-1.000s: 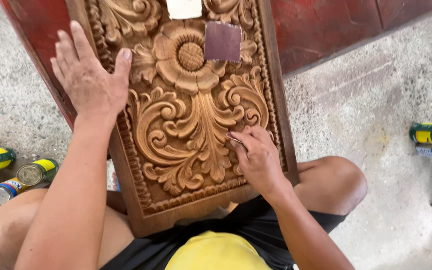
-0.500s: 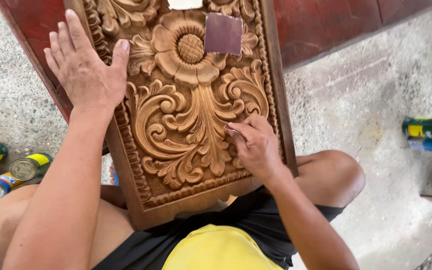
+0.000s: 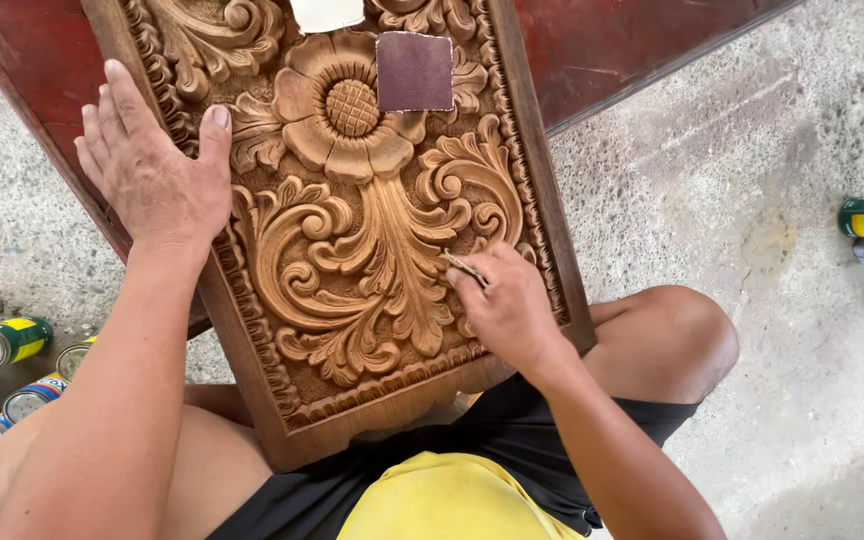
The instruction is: The person sits on the floor with a carved wooden decorative panel resting on their lap and sands its recessed surfaces by hand using a small piece of sandpaper, working over the floral relief details and repositioning the panel as they go.
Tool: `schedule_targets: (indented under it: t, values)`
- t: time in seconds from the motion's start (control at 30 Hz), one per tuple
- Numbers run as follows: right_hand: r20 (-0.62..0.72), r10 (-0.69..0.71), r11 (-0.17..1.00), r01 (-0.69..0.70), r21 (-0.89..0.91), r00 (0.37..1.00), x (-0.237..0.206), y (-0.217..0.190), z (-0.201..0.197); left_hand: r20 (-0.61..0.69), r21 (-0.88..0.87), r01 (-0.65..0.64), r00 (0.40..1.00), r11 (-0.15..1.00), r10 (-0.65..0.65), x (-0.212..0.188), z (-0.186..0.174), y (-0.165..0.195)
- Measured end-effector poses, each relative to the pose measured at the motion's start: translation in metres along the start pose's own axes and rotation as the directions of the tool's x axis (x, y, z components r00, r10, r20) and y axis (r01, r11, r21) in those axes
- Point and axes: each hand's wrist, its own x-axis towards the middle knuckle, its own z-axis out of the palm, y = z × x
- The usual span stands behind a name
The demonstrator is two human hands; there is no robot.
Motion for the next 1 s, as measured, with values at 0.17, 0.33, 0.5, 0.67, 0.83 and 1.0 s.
schedule_targets:
  t: [0.17,0.33,0.5,0.67,0.83,1.0]
  values:
    - [-0.081,-0.051,0.993,0.042,-0.108,0.995,-0.004,0.000,-0.002,0.010,0.010,0.024,1.000,1.000,-0.024,-0.001,-0.001,0.000]
    - [0.117,0.134,0.985,-0.119,-0.128,0.984,-0.001,-0.005,0.002,-0.001,0.004,0.014,1.000,1.000,-0.014,0.002,0.001,0.000]
    - [-0.101,0.027,0.999,-0.029,-0.016,0.995,-0.003,-0.006,0.007,-0.009,0.009,0.010,1.000,1.000,-0.009,0.001,0.000,0.005]
    - [-0.162,0.093,0.995,-0.095,-0.002,0.982,-0.012,-0.014,0.006,0.009,0.012,0.034,0.999,0.999,-0.034,-0.001,-0.005,0.010]
    - [-0.178,-0.010,0.992,0.031,0.119,0.984,-0.021,-0.021,0.015,0.025,0.030,0.058,0.998,0.998,-0.059,-0.002,-0.005,0.012]
    - [-0.282,0.020,0.999,-0.032,-0.037,0.959,-0.029,-0.017,0.022,0.024,0.035,0.037,0.999,0.999,-0.038,-0.006,-0.004,0.012]
